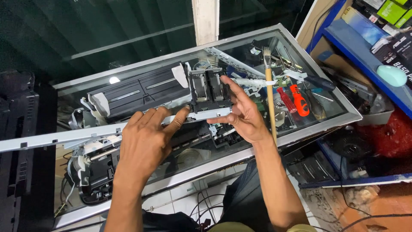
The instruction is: Disassembling the internal components of a printer to remove the ink cartridge holder assembly.
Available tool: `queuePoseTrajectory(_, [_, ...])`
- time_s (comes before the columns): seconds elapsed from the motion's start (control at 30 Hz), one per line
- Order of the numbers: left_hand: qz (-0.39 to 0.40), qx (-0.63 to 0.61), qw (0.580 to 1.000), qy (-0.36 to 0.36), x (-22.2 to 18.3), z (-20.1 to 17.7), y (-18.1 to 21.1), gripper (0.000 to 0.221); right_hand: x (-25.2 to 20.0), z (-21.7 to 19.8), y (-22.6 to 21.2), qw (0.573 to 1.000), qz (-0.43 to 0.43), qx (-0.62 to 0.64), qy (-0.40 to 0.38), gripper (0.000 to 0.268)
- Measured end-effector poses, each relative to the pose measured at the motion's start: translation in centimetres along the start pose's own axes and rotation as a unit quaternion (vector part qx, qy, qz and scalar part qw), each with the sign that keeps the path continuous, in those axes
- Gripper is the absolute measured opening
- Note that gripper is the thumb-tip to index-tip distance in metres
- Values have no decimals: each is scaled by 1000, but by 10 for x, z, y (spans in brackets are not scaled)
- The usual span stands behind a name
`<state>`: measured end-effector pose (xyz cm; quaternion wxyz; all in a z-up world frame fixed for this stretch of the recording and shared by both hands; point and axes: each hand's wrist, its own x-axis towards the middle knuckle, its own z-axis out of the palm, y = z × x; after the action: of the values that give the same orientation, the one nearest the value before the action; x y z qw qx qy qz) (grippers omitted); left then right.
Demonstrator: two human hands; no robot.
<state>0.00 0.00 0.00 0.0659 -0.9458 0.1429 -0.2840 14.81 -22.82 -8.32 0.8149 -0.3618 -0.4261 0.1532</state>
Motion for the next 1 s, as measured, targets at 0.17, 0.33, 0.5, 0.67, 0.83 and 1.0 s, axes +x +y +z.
queuePoseTrajectory(0.17, [12,8,999,36,2,2,4,54,-1,-4,1,1000,10,-6,10,78])
queuePoseTrajectory(0.33, [15,12,998,52,-1,7,5,51,-3,-2,2,1000,9,-7,10,77])
queuePoseTrajectory(0.5, [10,26,999,30,-1,2,9,57,-1,-5,0,1000,24,-11,-1,80])
queuePoseTrajectory(0.67, [-9,-19,1000,-7,2,-7,-1,56,2,0,-5,1000,20,-8,-16,85])
queuePoseTrajectory(0.83, [-34,-24,995,-96,10,-24,-6,82,-8,1,-11,998,60,19,-27,91])
queuePoseTrajectory(1.0, [-27,-87,989,-119,9,-17,-20,91,-7,1,-10,999,44,10,-28,80])
